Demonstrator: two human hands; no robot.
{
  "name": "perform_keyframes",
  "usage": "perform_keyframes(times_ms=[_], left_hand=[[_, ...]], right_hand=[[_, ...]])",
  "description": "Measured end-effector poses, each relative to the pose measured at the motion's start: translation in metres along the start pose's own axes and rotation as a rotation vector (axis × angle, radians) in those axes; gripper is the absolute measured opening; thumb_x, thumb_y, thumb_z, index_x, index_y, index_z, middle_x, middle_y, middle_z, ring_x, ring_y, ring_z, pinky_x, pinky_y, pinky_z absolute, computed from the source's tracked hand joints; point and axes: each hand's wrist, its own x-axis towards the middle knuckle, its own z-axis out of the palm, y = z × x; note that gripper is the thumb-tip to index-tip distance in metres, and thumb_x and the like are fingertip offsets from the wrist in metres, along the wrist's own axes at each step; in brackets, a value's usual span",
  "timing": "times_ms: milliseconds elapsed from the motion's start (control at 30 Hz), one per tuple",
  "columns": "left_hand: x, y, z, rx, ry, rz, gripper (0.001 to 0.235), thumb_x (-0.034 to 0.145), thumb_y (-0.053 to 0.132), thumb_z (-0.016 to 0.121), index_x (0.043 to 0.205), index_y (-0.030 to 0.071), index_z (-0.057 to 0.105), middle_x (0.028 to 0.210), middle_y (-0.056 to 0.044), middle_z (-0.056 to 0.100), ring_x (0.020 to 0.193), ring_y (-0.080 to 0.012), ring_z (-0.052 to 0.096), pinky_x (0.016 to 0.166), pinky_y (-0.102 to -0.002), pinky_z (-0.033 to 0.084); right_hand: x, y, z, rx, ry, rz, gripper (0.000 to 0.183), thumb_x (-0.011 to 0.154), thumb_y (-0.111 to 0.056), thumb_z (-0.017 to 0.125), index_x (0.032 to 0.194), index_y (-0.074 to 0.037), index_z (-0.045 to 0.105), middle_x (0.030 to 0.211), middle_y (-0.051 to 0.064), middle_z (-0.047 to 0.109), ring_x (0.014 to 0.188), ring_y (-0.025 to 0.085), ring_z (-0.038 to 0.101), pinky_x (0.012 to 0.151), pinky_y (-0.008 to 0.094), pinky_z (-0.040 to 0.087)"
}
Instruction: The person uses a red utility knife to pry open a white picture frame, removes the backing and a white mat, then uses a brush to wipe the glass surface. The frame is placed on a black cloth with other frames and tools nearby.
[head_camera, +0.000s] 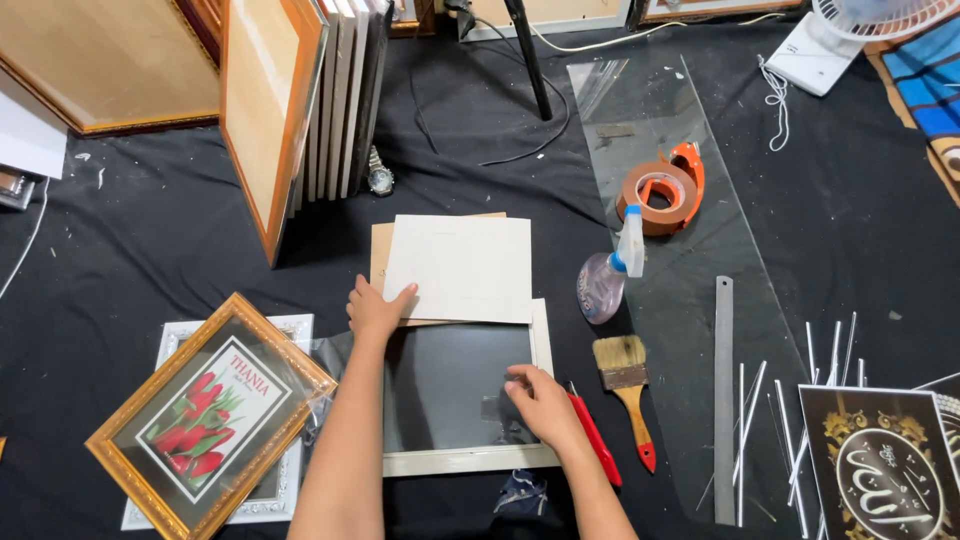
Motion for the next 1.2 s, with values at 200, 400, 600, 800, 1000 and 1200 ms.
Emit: perform_keyframes(times_ms=[200, 400, 600, 800, 1000, 1200], left_hand=[[0.041, -0.004, 0.025, 0.133, 0.023, -0.184, 0.102, 0.073, 0.058, 0.088, 0.148, 0.009, 0.039, 0.149, -0.016, 0.046, 0.14, -0.0373, 0.041, 0.113, -0.052, 0.034], [0.055, 0.011, 0.02, -0.17, -0.014, 0.039, 0.072, 0.083, 0.035, 0.073, 0.147, 0.014, 0.046, 0.136, -0.015, 0.045, 0.116, -0.0397, 0.059, 0.105, -0.047, 0.047], [0.055, 0.037, 0.033, -0.342, -0.033, 0.056, 0.062, 0.096, 0.019, 0.06, 0.154, 0.017, 0.04, 0.144, -0.014, 0.04, 0.122, -0.0328, 0.057, 0.108, -0.044, 0.046], [0.046, 0.025, 0.042, -0.234, -0.054, 0.068, 0.08, 0.095, 0.044, 0.057, 0.161, 0.014, 0.026, 0.162, -0.014, 0.023, 0.146, -0.0349, 0.028, 0.12, -0.049, 0.026], [-0.041, -0.032, 0.006, -0.073, 0.148, 0.328, 0.079, 0.089, 0.048, 0.064, 0.157, 0.017, 0.039, 0.167, -0.02, 0.022, 0.151, -0.0443, 0.021, 0.121, -0.055, 0.019], [-0.198, -0.128, -0.011, -0.652, -0.115, -0.128, 0.064, 0.09, 0.036, 0.065, 0.149, 0.014, 0.052, 0.157, -0.007, 0.05, 0.147, -0.0197, 0.041, 0.124, -0.035, 0.026]], right_hand=[[-0.005, -0.008, -0.003, -0.007, -0.014, 0.016, 0.042, 0.099, -0.035, 0.053, 0.138, -0.021, 0.064, 0.129, -0.004, 0.069, 0.113, 0.012, 0.065, 0.099, 0.031, 0.052], [-0.001, -0.009, 0.002, -0.006, -0.001, -0.001, 0.042, 0.099, -0.035, 0.053, 0.137, -0.02, 0.064, 0.129, -0.004, 0.07, 0.113, 0.011, 0.066, 0.098, 0.031, 0.052], [0.002, -0.007, 0.004, -0.044, -0.007, 0.008, 0.042, 0.099, -0.036, 0.054, 0.136, -0.022, 0.065, 0.128, -0.005, 0.07, 0.112, 0.011, 0.066, 0.098, 0.031, 0.052], [0.009, -0.002, 0.004, -0.036, 0.002, -0.004, 0.041, 0.098, -0.036, 0.054, 0.135, -0.022, 0.066, 0.128, -0.004, 0.071, 0.112, 0.012, 0.067, 0.098, 0.03, 0.052], [0.017, 0.006, -0.001, -0.025, 0.007, -0.025, 0.042, 0.098, -0.038, 0.054, 0.136, -0.021, 0.064, 0.13, -0.004, 0.07, 0.115, 0.013, 0.066, 0.098, 0.032, 0.051], [0.031, 0.026, 0.002, -0.061, 0.079, -0.065, 0.04, 0.094, -0.04, 0.058, 0.128, -0.024, 0.07, 0.122, -0.005, 0.075, 0.106, 0.015, 0.068, 0.096, 0.031, 0.049]])
